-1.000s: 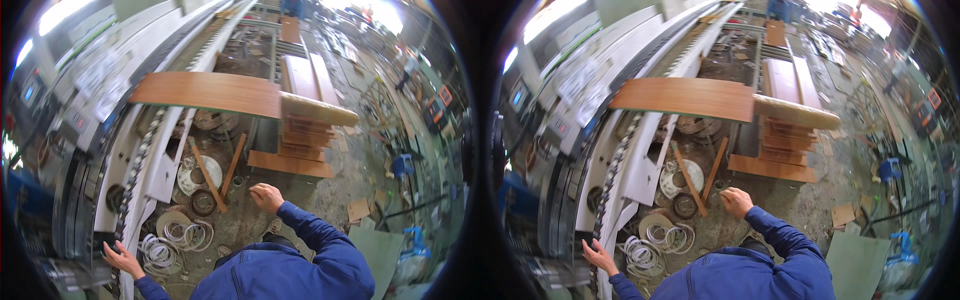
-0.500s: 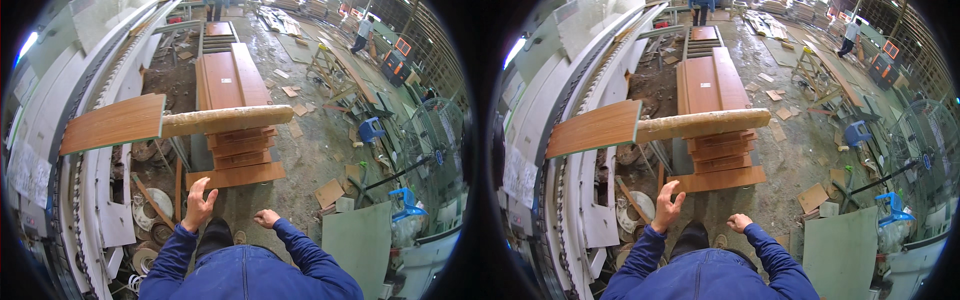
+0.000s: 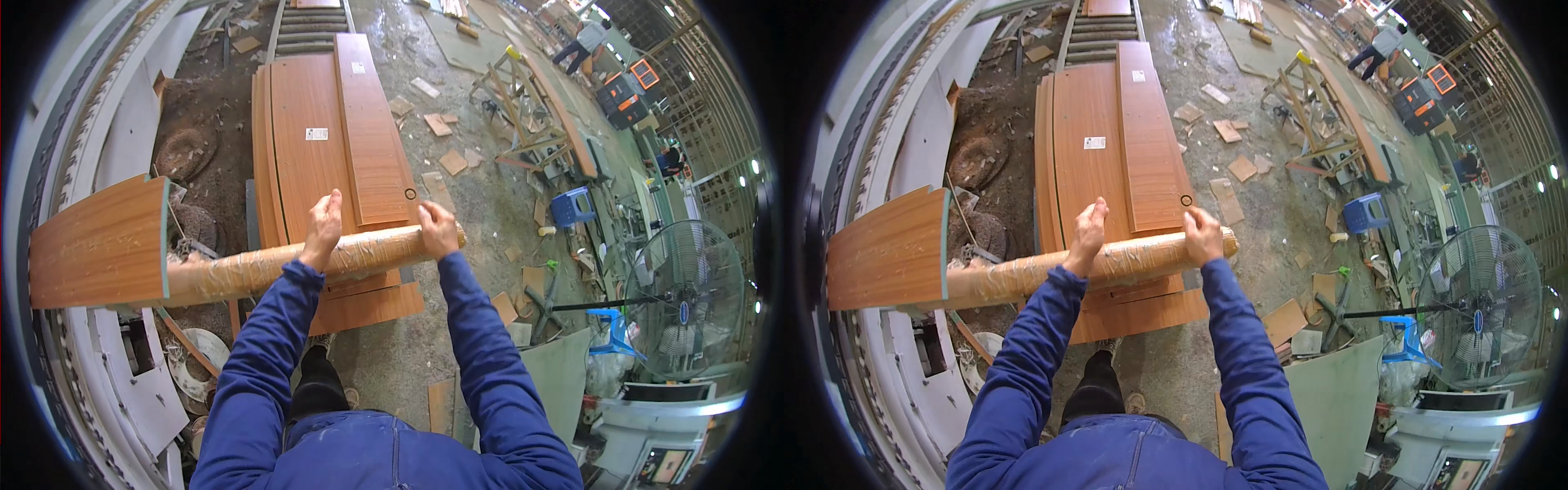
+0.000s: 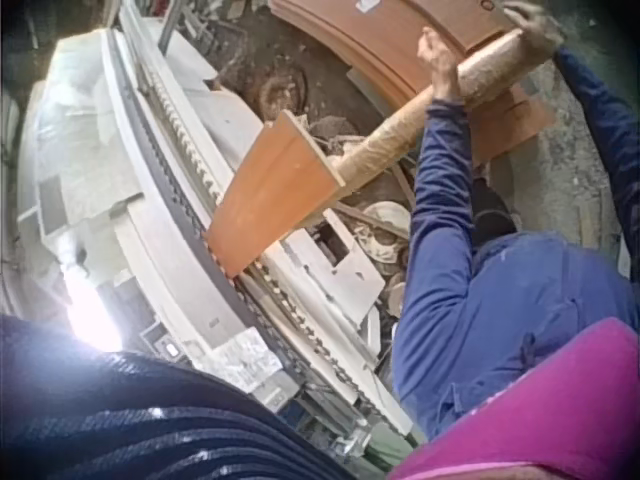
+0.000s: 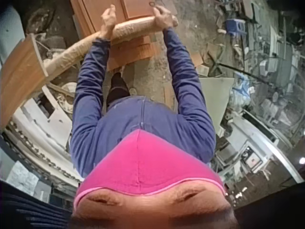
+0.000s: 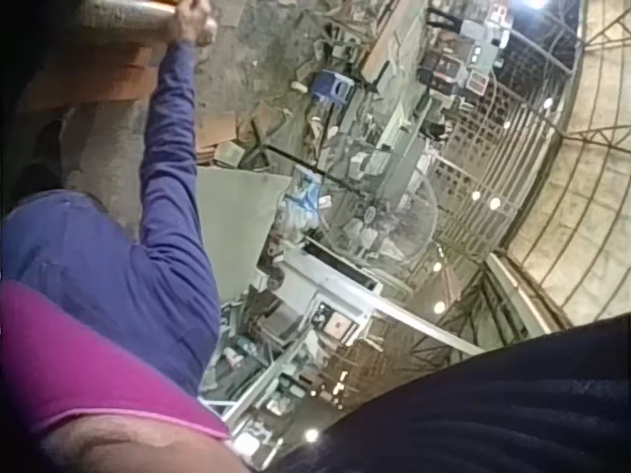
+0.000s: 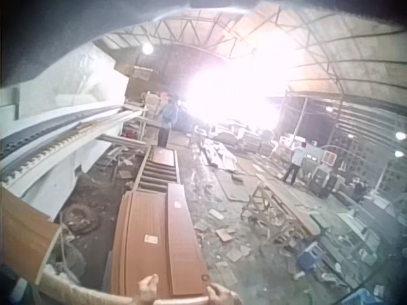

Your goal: The person feeds wooden panels into an edge-banding machine, then trims the edges and corners of the panels using a blade.

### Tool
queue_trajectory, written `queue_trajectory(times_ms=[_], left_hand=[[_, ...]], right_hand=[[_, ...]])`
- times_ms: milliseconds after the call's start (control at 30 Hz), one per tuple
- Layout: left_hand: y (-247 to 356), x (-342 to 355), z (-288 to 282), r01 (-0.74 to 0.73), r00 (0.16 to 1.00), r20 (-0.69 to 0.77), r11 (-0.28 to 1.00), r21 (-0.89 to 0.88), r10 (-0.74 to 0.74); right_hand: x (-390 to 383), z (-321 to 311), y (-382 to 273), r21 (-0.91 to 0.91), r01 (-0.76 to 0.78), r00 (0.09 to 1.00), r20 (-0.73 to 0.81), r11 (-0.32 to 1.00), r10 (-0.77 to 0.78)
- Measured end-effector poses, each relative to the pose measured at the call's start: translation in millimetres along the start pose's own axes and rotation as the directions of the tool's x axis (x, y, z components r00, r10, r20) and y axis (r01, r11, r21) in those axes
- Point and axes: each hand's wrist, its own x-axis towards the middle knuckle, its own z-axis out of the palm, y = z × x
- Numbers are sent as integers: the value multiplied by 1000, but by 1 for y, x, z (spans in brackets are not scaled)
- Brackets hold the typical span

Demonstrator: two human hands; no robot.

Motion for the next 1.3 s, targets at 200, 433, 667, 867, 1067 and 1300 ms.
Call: queue_trajectory(times_ms=[200,433,667,867,1067,1300], left_hand=[[-37,64,57,279,948,154,960,21,-279],[-81,95,53,531,780,287,830,169,-557],[-60,94,50,685,716,221,728,-37,-662],[-74,91,29,463,883,103,886,-26,-459],[-5,50,20,319,947,56,947,-34,-317],[16,-116,1,196,965,167,979,59,-203]], right_hand=[[84,50,85,-420,-379,860,171,825,482],[83,63,86,-329,-495,732,341,804,590],[70,64,124,-9,-512,826,271,859,495],[76,61,36,281,-715,688,447,640,572],[59,37,-15,282,-598,728,582,750,362],[-73,-36,-45,230,-449,762,604,864,235]])
